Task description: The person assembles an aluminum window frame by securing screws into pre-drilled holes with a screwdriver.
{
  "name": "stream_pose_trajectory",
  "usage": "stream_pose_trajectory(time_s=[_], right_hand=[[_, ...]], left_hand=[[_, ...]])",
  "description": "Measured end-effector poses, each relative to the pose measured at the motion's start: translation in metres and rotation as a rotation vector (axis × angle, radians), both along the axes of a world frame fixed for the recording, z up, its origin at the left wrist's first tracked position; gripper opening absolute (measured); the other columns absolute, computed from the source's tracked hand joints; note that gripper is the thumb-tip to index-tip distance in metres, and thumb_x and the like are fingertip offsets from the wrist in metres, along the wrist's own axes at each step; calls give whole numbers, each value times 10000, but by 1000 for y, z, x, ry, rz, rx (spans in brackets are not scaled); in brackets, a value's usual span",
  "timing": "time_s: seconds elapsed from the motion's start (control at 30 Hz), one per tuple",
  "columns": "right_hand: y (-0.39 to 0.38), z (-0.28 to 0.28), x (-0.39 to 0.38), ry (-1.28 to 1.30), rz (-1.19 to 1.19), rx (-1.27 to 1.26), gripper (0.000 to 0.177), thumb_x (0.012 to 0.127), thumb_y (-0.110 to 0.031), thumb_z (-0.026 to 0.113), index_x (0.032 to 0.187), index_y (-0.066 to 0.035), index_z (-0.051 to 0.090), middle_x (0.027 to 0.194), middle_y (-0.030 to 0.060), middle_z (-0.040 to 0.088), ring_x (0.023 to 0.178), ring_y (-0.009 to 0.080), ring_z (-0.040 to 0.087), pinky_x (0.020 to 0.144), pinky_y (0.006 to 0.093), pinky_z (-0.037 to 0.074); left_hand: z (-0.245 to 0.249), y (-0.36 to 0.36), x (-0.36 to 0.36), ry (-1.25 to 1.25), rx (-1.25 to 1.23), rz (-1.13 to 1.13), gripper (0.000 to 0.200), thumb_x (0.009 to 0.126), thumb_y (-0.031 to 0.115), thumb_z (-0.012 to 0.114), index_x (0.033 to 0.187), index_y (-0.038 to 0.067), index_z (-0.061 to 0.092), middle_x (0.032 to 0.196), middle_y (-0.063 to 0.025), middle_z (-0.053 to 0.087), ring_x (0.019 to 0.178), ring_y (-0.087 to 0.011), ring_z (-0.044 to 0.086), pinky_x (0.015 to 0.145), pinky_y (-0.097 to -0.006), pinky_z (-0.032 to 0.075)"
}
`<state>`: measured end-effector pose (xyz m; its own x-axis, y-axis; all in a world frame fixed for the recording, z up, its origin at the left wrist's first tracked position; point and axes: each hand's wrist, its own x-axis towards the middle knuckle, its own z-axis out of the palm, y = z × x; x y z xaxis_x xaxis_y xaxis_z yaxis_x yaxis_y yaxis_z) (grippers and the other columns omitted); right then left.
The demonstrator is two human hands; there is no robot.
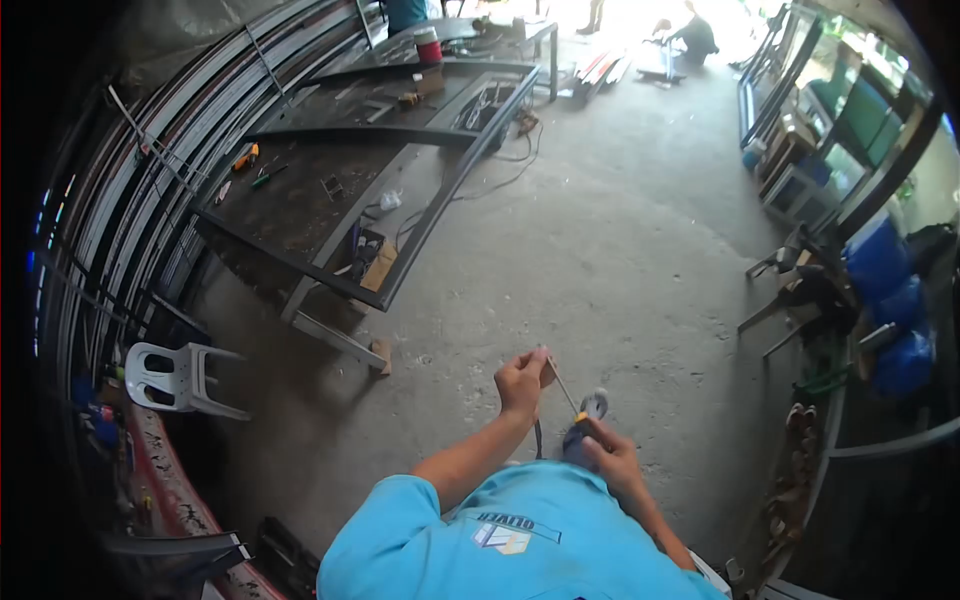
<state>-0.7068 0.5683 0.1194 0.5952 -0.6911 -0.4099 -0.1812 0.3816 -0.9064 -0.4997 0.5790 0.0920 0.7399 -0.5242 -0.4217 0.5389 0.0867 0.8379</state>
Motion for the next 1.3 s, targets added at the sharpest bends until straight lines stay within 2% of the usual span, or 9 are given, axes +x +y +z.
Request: stream_pose_trajectory(time_s=[0.07, 0.23, 0.37, 0.5, 0.63, 0.87, 0.97, 1.13, 1.3], right_hand=[[-57, -13, 24, 69, 80, -7, 444, 853, -145, 670, 1280, -84, 565, 848, -24, 592, 667, 47, 493, 575, 213, 424], [-187, -25, 87, 16, 195, 88, 460, 845, -40, 652, 1284, 8, 524, 1182, 93, 616, 1045, 122, 572, 894, 239, 448], [-268, -17, 149, 13, 249, 147, 456, 843, -46, 660, 1277, 7, 531, 1126, 76, 635, 968, 108, 585, 853, 244, 467], [-339, -36, 231, -26, 246, 142, 447, 847, -79, 664, 1269, 3, 541, 1102, 64, 639, 955, 101, 583, 835, 234, 460], [-398, -73, 329, 55, 221, -52, 407, 836, -88, 667, 1229, -24, 582, 1011, 84, 659, 891, 128, 609, 788, 247, 467], [-484, -141, 478, -104, 197, -302, 412, 774, 15, 678, 1178, -34, 615, 956, 120, 642, 741, 186, 619, 637, 256, 480], [-511, -180, 502, -200, 221, -469, 441, 735, 40, 697, 1164, -29, 620, 943, 134, 638, 726, 217, 619, 629, 272, 487], [-517, -218, 529, -288, 246, -409, 481, 663, 40, 725, 1128, -51, 643, 919, 133, 641, 725, 243, 619, 616, 302, 497], [-518, -225, 544, -311, 304, -417, 466, 661, -11, 710, 1117, -92, 667, 918, 91, 626, 616, 182, 532, 543, 273, 457]], left_hand=[[-10, -42, 19, -17, 26, 52, 156, 897, 159, 615, 932, 8, 637, 859, -63, 664, 763, -152, 652, 702, -300, 546], [-4, -138, 85, 19, 34, 25, 147, 900, 196, 619, 908, 49, 632, 841, -60, 666, 764, -138, 653, 692, -293, 542], [-12, -206, 143, 134, 72, 194, 139, 902, 225, 616, 880, 88, 606, 839, -54, 671, 748, -137, 659, 660, -261, 546], [-24, -272, 221, 52, 67, 209, 96, 889, 183, 624, 871, 89, 619, 826, -57, 671, 725, -133, 660, 622, -246, 555], [-61, -348, 317, -19, 129, 231, 151, 883, 190, 626, 897, 41, 611, 834, -74, 662, 724, -148, 656, 617, -257, 545], [-110, -444, 451, -629, 406, 377, 157, 885, 151, 616, 837, 3, 639, 750, -97, 655, 599, -134, 633, 480, -235, 520], [-122, -457, 480, -719, 437, 344, 184, 860, 140, 649, 830, -41, 660, 688, -89, 643, 582, -114, 615, 485, -232, 522], [-140, -455, 492, -862, 501, 457, 176, 880, 134, 629, 886, -41, 647, 690, -107, 647, 537, -114, 600, 459, -213, 493], [-143, -462, 492, -873, 651, 621, 304, 918, 284, 586, 1012, -4, 613, 710, -61, 603, 563, -136, 611, 469, -199, 473]])
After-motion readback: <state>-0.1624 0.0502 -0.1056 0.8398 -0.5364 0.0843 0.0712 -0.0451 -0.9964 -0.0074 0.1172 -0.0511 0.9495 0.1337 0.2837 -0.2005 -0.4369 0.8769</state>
